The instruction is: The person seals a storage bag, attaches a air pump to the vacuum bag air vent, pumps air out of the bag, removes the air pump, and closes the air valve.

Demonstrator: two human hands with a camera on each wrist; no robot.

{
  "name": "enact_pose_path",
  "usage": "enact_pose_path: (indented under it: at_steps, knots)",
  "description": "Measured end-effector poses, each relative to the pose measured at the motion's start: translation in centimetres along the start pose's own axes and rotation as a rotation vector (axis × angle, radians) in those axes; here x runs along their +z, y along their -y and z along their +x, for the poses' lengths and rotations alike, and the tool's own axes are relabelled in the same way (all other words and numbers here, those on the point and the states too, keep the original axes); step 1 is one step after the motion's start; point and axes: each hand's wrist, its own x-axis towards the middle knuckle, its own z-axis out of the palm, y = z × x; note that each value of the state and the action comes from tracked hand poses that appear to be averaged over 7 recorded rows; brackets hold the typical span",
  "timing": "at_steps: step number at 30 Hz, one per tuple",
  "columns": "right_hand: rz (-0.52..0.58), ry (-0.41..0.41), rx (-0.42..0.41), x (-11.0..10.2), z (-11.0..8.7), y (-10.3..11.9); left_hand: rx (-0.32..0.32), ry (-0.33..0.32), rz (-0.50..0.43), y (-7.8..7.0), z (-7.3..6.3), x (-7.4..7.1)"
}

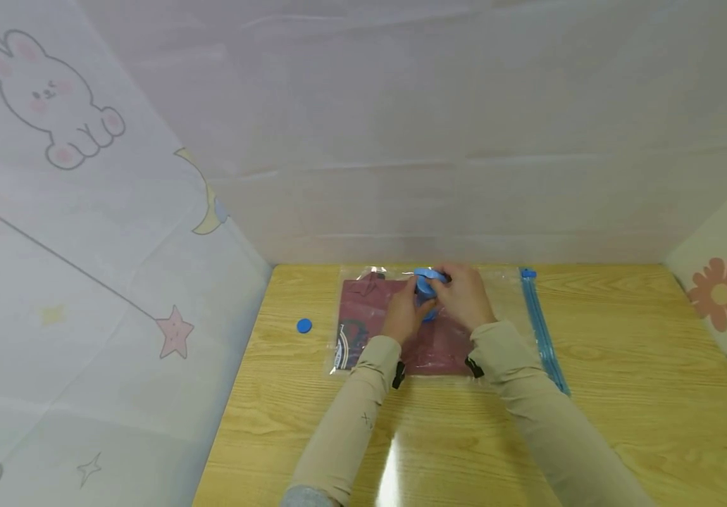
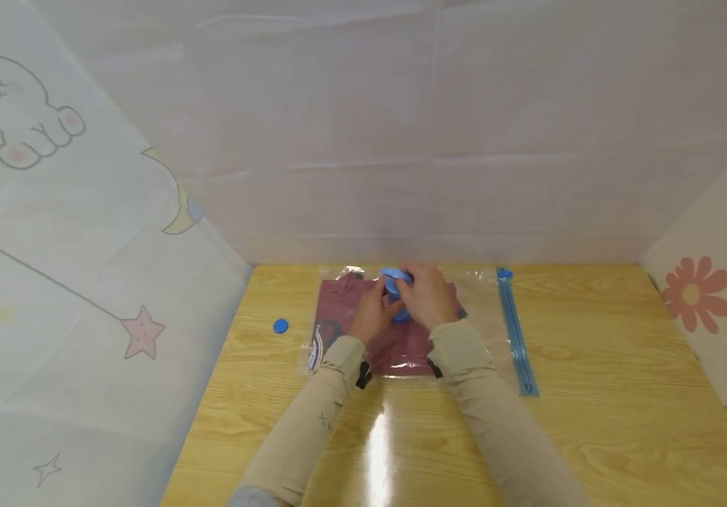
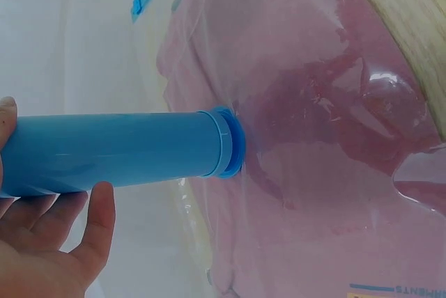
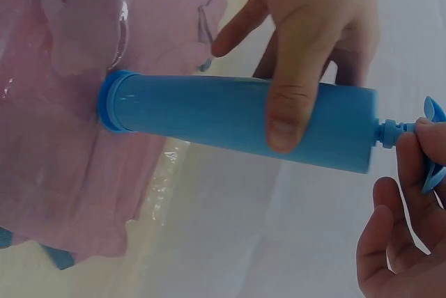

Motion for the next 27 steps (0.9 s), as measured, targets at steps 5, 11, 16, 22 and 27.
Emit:
enact_pose_path:
  at_steps: [5, 11, 16, 22, 27]
  knots:
    - [0.002, 0.004, 0.004, 0.28, 0.05, -0.34, -0.007, 0.005, -0.009, -0.01, 0.05, -0.03]
    - [-0.011, 0.0, 0.014, 0.24, -0.01, -0.22, -0.016, 0.006, 0.016, 0.06, 0.19, 0.15]
    - [-0.032, -0.015, 0.01, 0.23, -0.1, -0.24, -0.014, 0.0, 0.022, -0.03, 0.09, 0.19]
    - [-0.038, -0.02, 0.01, 0.23, -0.18, -0.23, -0.002, -0.005, 0.025, -0.03, -0.03, 0.19]
    - [-0.038, -0.046, -0.028, -0.17, -0.09, 0.33, -0.001, -0.011, 0.006, 0.03, 0.04, 0.24]
